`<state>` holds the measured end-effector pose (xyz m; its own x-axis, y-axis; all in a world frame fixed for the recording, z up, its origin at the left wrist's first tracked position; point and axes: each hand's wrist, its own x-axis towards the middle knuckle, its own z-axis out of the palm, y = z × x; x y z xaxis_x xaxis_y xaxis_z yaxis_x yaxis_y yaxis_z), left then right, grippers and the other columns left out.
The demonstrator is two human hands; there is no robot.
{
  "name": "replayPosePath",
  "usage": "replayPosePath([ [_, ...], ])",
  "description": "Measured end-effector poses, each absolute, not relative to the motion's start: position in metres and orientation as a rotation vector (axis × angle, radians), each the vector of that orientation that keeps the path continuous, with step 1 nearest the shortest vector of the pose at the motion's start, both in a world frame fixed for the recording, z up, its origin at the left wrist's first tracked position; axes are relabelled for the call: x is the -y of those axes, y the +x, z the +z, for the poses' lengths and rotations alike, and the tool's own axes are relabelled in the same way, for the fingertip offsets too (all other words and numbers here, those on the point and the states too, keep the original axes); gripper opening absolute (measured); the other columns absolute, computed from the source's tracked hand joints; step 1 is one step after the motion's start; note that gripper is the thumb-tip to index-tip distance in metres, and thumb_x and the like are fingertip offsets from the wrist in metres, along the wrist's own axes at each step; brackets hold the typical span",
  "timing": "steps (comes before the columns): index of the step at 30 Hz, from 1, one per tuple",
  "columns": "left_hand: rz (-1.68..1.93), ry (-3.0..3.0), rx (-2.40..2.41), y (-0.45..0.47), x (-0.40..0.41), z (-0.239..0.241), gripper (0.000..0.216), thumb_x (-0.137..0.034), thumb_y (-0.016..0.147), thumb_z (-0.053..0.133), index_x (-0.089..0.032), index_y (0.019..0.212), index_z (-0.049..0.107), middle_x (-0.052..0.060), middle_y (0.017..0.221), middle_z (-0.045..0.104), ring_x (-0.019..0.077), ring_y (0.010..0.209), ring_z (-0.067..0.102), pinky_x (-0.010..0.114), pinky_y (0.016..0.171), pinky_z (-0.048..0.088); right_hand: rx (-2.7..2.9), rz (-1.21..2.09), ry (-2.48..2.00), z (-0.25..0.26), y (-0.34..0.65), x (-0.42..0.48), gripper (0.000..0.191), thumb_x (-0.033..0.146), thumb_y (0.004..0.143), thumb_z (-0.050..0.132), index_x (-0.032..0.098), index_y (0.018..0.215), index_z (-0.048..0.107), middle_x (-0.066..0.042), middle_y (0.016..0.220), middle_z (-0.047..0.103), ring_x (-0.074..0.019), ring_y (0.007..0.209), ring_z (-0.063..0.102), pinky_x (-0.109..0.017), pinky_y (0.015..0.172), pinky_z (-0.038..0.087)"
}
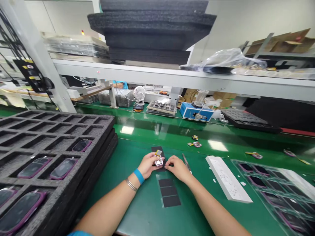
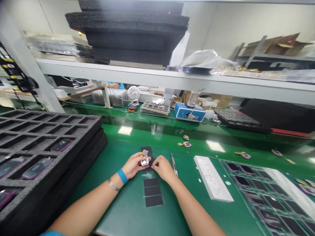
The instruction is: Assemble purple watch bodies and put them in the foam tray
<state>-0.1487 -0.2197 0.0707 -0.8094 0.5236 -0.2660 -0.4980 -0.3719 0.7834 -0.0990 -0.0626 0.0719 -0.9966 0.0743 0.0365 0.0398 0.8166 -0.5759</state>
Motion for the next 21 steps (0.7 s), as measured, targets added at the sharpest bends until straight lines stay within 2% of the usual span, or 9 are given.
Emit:
replayPosePath([
  [6,2.174,0.043,-1.225,-0.149,0.220,0.069,0.014,-0.010,0.066,0.065,-0.013,0.080,0.062,0.011,0.080,0.070,0.0178,0.072,0.064,0.032,0.067,0.052,2.934,0.799,-0.068,0.067,-0.101,0.068,0.016,0.010,0.078,0.052,0.015,0.068,0.064,-0.007,0.086,0.057,-0.0176,0.082,0.057,-0.030,0.080,0.044],
  [11,2.151,0.053,-1.238,-0.152,0.220,0.065,0.016,-0.012,0.067,0.066,-0.013,0.082,0.062,0.011,0.083,0.070,0.0182,0.074,0.064,0.035,0.072,0.052,2.803,0.587,0.181,0.054,-0.089,0.072,0.011,0.010,0.083,0.048,0.016,0.078,0.056,-0.008,0.092,0.055,-0.0214,0.089,0.051,-0.036,0.082,0.045],
  [18,2.111,0.053,-1.248,-0.152,0.222,0.068,0.019,-0.011,0.070,0.065,-0.013,0.088,0.063,0.009,0.088,0.070,0.0168,0.077,0.064,0.033,0.073,0.053,2.636,0.665,0.306,0.058,-0.070,0.069,0.010,0.011,0.086,0.046,0.018,0.081,0.052,-0.009,0.094,0.053,-0.0212,0.091,0.050,-0.038,0.082,0.044],
  [21,2.093,0.073,-1.305,-0.150,0.222,0.069,0.020,-0.013,0.070,0.066,-0.013,0.090,0.063,0.010,0.090,0.070,0.0168,0.079,0.064,0.032,0.074,0.054,2.445,0.857,0.215,0.069,-0.062,0.066,0.007,0.017,0.087,0.047,0.018,0.083,0.053,-0.009,0.097,0.054,-0.0203,0.096,0.051,-0.038,0.086,0.043],
])
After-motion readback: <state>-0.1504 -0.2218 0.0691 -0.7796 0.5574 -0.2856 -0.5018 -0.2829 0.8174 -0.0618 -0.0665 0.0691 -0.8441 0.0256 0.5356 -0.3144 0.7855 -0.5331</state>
